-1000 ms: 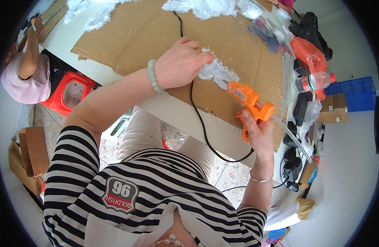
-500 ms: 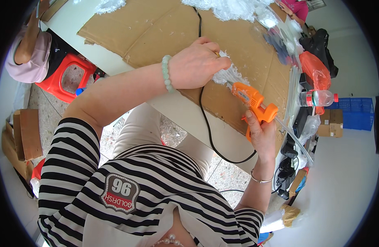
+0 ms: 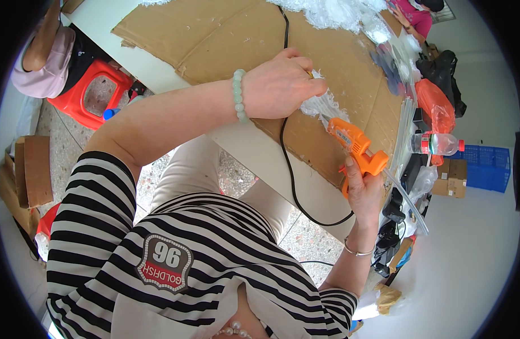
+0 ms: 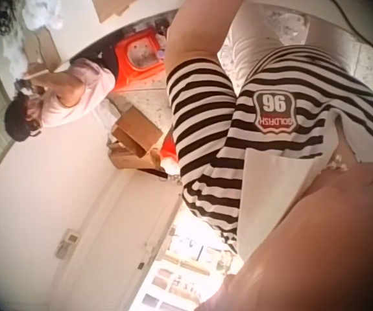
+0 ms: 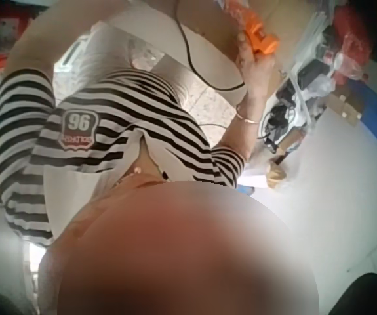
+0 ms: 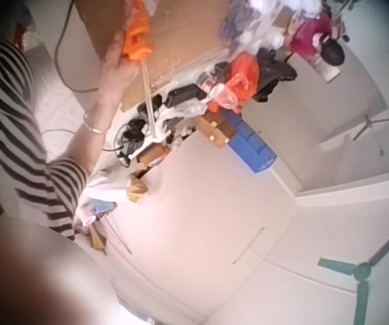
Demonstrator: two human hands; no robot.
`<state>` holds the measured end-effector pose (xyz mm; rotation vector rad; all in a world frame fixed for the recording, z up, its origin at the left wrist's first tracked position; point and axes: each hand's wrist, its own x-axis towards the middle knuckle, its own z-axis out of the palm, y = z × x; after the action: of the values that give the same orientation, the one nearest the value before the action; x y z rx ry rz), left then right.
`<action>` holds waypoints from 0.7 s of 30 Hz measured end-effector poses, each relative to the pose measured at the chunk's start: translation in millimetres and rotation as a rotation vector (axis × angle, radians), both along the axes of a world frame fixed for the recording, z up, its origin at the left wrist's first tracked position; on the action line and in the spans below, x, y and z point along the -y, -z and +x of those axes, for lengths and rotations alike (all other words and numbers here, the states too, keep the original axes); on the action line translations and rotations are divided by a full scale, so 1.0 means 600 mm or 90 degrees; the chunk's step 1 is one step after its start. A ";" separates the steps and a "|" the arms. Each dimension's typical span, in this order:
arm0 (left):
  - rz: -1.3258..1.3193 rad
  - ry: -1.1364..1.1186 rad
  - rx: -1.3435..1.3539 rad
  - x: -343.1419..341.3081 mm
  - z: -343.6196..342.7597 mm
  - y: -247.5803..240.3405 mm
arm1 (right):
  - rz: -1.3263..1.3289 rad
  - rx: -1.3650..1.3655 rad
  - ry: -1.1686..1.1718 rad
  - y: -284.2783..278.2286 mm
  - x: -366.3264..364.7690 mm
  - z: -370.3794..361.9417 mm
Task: Using a hot glue gun to attach cotton stuffing to a surface to create a padded object.
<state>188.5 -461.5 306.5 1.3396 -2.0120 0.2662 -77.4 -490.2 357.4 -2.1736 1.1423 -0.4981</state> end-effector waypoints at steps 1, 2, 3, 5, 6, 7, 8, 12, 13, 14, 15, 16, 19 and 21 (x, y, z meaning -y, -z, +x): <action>0.001 -0.001 0.002 0.000 0.000 0.000 | 0.000 -0.001 -0.001 0.002 0.002 -0.004; 0.001 -0.001 0.001 0.000 0.000 0.000 | -0.001 0.000 -0.001 0.005 0.004 -0.009; 0.006 0.001 0.001 0.000 0.000 -0.001 | -0.003 0.002 0.000 0.006 0.004 -0.013; 0.012 0.001 0.000 -0.001 0.000 -0.001 | 0.006 0.005 0.011 0.005 0.003 -0.018; 0.011 0.001 -0.002 -0.001 0.001 -0.001 | 0.015 0.010 0.022 0.005 0.002 -0.019; 0.009 0.001 -0.003 -0.002 0.002 -0.001 | 0.015 0.009 0.021 0.006 0.000 -0.019; 0.009 0.002 -0.005 -0.001 0.002 -0.001 | 0.020 0.028 0.032 0.005 -0.003 -0.020; 0.017 0.003 -0.001 0.000 0.001 -0.002 | 0.018 0.029 0.037 0.003 -0.006 -0.028; 0.019 0.003 -0.002 0.000 0.001 -0.002 | 0.018 0.028 0.038 0.002 -0.006 -0.029; 0.019 0.003 -0.003 -0.001 0.001 -0.002 | 0.018 0.023 0.035 0.001 -0.007 -0.029; 0.020 0.004 -0.008 -0.001 0.001 -0.002 | 0.017 0.019 0.033 0.000 -0.007 -0.029; 0.022 0.005 -0.013 -0.002 0.001 -0.002 | 0.017 0.018 0.034 0.001 -0.007 -0.029; 0.031 0.005 -0.002 -0.002 0.002 -0.002 | 0.001 0.045 0.035 0.004 -0.010 -0.030; 0.028 0.005 -0.002 0.000 0.002 -0.002 | -0.028 0.061 0.045 0.001 -0.011 -0.032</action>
<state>189.8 -461.5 307.7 1.3574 -2.0306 0.2165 -96.7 -483.3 356.6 -2.1280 1.1686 -0.6566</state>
